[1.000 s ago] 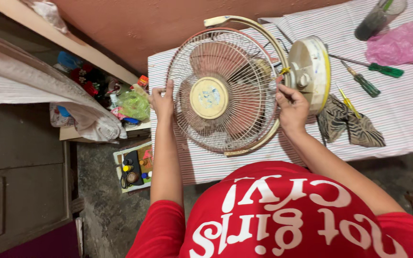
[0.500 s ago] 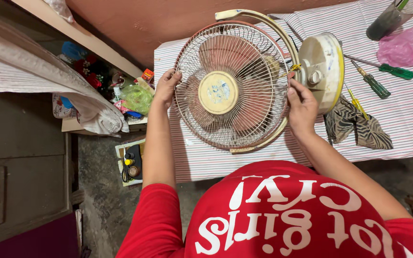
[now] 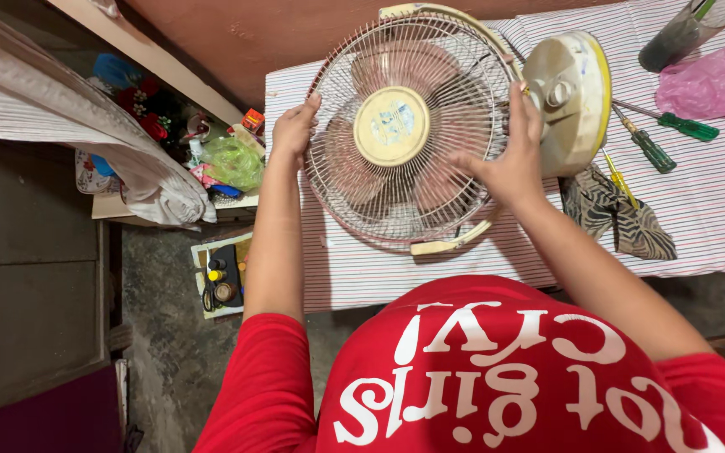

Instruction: The person assembles a table fan by attaching the front wire cage to the fan head. They align the cage, secure it with a yellow zip tie, and repeatedly adjust the cage to ensure it is properly fitted.

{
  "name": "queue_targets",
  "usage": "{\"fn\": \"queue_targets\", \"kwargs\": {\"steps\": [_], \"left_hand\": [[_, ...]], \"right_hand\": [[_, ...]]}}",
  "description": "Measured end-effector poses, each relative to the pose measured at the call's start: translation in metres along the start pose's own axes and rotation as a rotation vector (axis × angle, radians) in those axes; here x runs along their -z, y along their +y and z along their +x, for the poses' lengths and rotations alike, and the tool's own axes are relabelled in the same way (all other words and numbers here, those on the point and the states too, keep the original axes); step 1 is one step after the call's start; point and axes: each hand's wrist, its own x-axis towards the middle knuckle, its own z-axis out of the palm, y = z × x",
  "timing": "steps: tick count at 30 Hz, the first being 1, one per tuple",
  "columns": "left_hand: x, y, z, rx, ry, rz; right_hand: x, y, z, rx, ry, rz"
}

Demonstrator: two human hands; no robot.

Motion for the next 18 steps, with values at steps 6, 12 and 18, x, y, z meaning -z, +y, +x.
{"fn": "queue_targets", "kwargs": {"steps": [6,12,18], "left_hand": [[-0.006,-0.002,-0.014,0.107,0.121,0.114],[-0.005,-0.017,-0.025,0.088,0.113,-0.055],[-0.005,-0.004,-0.017,0.23,0.06,-0.07]], "right_hand": [[0.007,0.003,0.034,0.012,-0.04,0.061],[0.018,-0.013,0.034,0.025,-0.107,0.0],[0.025,-0.034,0.06,0.01,-0.211,-0.299]]}}
